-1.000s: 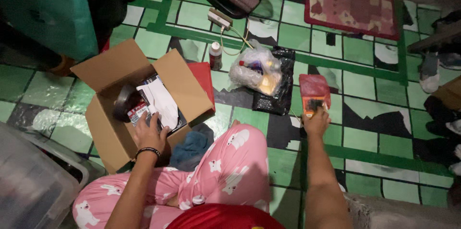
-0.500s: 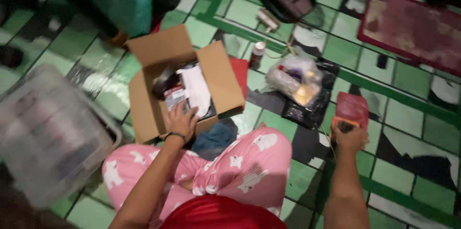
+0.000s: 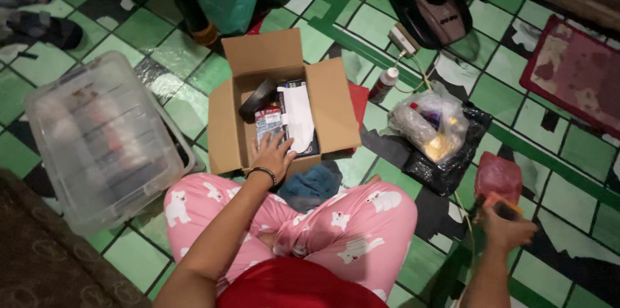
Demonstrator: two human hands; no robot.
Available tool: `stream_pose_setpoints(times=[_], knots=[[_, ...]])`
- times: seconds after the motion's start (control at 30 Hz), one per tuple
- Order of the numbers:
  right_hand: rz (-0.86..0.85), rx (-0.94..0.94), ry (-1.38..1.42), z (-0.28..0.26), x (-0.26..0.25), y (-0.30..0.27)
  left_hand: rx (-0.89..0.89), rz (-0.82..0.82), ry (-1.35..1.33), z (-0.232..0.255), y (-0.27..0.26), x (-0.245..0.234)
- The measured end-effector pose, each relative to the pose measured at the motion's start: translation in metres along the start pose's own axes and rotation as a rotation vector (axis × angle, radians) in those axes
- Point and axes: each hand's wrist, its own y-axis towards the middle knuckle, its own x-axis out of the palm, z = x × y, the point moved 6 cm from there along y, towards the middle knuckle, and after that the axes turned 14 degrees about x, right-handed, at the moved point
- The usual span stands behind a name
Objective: The person sits on the floor and fits orange-capped sockets into a black socket holder, then closes the lid of a plastic storage bin. They then place boxed items, packaged goods and a black plastic bag into a cardboard box, arranging the contents inside.
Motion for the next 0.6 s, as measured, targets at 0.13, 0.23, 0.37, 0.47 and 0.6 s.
stream_pose_setpoints(times=[0.13, 0.23, 0.37, 0.47, 0.6], knots=[[-0.060, -0.030, 0.116, -0.012, -0.010, 0.010, -0.012, 0.015, -0.031, -0.008, -0.002, 0.006], [-0.166, -0.027, -0.032, -0.030, -0.008, 0.014, -0.007, 0.069, -0.062, -0.013, -0.004, 0.011], [-0.694, -0.047, 0.083, -0.082, 0.014, -0.027, -0.007, 0.169, -0.044, -0.025, -0.008, 0.006], [-0.990, -0.164, 0.112, -0.137, 0.010, -0.088, -0.019, 0.166, -0.014, -0.030, -0.016, 0.000], [-0.785, -0.779, 0.142, -0.245, -0.017, -0.192, -0.124, -0.024, -0.074, -0.019, -0.030, 0.003]])
